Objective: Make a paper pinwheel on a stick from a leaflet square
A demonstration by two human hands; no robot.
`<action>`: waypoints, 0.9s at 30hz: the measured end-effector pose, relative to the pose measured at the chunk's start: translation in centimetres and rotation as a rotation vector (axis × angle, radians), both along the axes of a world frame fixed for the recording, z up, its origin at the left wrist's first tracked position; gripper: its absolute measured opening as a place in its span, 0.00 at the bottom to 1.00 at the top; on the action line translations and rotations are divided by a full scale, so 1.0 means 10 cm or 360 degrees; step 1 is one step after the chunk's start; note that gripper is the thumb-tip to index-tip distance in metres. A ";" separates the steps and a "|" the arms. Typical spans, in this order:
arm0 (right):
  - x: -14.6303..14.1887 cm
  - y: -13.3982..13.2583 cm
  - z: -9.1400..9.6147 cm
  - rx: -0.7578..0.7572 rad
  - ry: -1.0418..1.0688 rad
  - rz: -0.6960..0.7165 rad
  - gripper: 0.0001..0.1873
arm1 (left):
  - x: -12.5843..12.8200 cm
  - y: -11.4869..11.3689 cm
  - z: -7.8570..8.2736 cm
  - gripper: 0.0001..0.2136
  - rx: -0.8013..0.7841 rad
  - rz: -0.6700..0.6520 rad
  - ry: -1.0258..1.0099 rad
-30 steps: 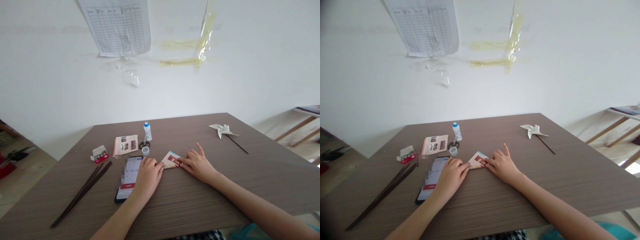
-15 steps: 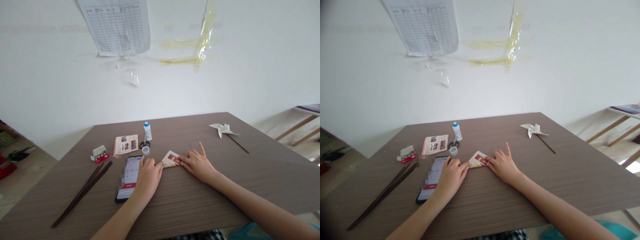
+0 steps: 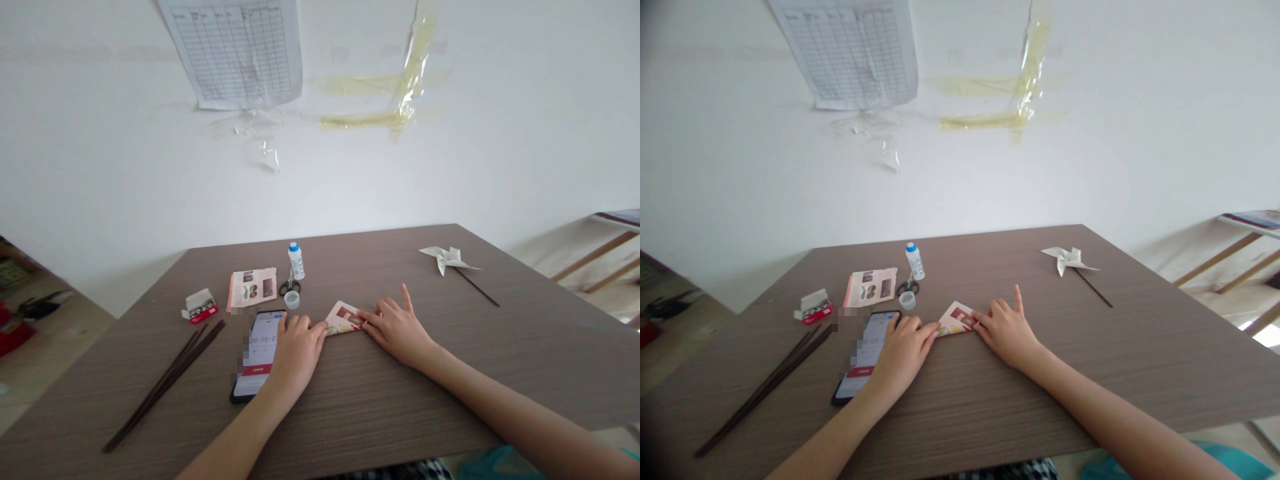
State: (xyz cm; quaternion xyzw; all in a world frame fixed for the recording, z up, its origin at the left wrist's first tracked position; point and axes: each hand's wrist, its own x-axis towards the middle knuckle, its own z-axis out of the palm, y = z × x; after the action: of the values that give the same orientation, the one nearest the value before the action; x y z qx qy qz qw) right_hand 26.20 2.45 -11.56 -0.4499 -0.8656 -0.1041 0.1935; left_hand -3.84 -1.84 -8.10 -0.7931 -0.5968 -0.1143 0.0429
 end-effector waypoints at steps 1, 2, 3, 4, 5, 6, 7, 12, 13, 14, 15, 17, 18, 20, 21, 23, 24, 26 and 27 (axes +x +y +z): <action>0.00 0.00 0.00 -0.0002 0.0004 -0.0003 0.18 | 0.00 0.00 -0.01 0.17 0.0003 0.0002 -0.0011; 0.00 0.00 0.00 -0.0003 0.0006 -0.0006 0.18 | 0.00 0.00 -0.01 0.17 0.0004 0.0004 -0.0025; -0.01 0.00 0.00 -0.0006 0.0006 -0.0009 0.18 | 0.00 0.00 -0.01 0.16 0.0005 0.0005 -0.0041; -0.01 0.00 0.00 -0.0010 0.0005 -0.0010 0.18 | 0.00 0.00 -0.02 0.16 0.0007 0.0005 -0.0056; -0.01 0.01 0.00 -0.0016 0.0004 -0.0011 0.18 | 0.00 0.00 -0.02 0.16 0.0012 0.0004 -0.0070; -0.01 0.01 0.00 -0.0023 0.0005 -0.0010 0.18 | 0.00 0.00 -0.02 0.16 0.0017 0.0002 -0.0075; -0.01 0.01 0.00 -0.0033 0.0007 -0.0010 0.19 | 0.01 0.00 -0.02 0.16 0.0018 0.0001 -0.0071; 0.00 0.01 0.02 -0.0071 -0.0006 -0.0018 0.19 | 0.03 -0.01 0.02 0.17 -0.0001 0.0013 0.0016; 0.00 0.01 0.02 -0.0076 -0.0013 -0.0018 0.19 | 0.03 -0.01 0.03 0.17 -0.0005 0.0012 0.0025; 0.00 0.01 0.03 -0.0079 -0.0018 -0.0017 0.19 | 0.04 -0.01 0.03 0.17 -0.0010 0.0011 0.0031; 0.00 0.01 0.03 -0.0080 -0.0019 -0.0015 0.19 | 0.04 -0.02 0.04 0.17 -0.0015 0.0012 0.0034; -0.01 0.02 0.03 -0.0080 -0.0013 -0.0014 0.19 | 0.05 -0.02 0.04 0.17 -0.0019 0.0018 0.0034; -0.01 0.02 0.03 -0.0080 -0.0009 -0.0016 0.19 | 0.06 -0.02 0.04 0.17 -0.0017 0.0021 0.0030; -0.01 0.02 0.03 -0.0078 -0.0007 -0.0018 0.20 | 0.06 -0.02 0.03 0.17 -0.0006 0.0025 0.0021; -0.01 0.02 0.02 -0.0075 -0.0010 -0.0018 0.20 | 0.06 -0.02 0.02 0.17 -0.0002 0.0026 0.0019; -0.01 0.02 0.02 -0.0060 -0.0014 -0.0012 0.22 | 0.06 -0.01 0.02 0.17 0.0005 0.0025 0.0022; -0.01 0.02 0.02 -0.0051 -0.0014 -0.0010 0.22 | 0.06 -0.01 0.01 0.17 0.0008 0.0024 0.0026; -0.01 0.02 0.02 -0.0043 -0.0015 -0.0011 0.22 | 0.05 -0.01 0.02 0.17 0.0013 0.0020 0.0035; -0.02 0.02 0.02 -0.0046 -0.0016 -0.0014 0.21 | 0.05 -0.02 0.02 0.17 0.0013 0.0019 0.0038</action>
State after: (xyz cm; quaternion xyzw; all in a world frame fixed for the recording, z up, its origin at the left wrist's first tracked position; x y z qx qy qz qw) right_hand 26.05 2.64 -11.36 -0.4559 -0.8661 -0.0945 0.1821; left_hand -3.31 -2.00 -7.90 -0.7906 -0.6005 -0.1069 0.0538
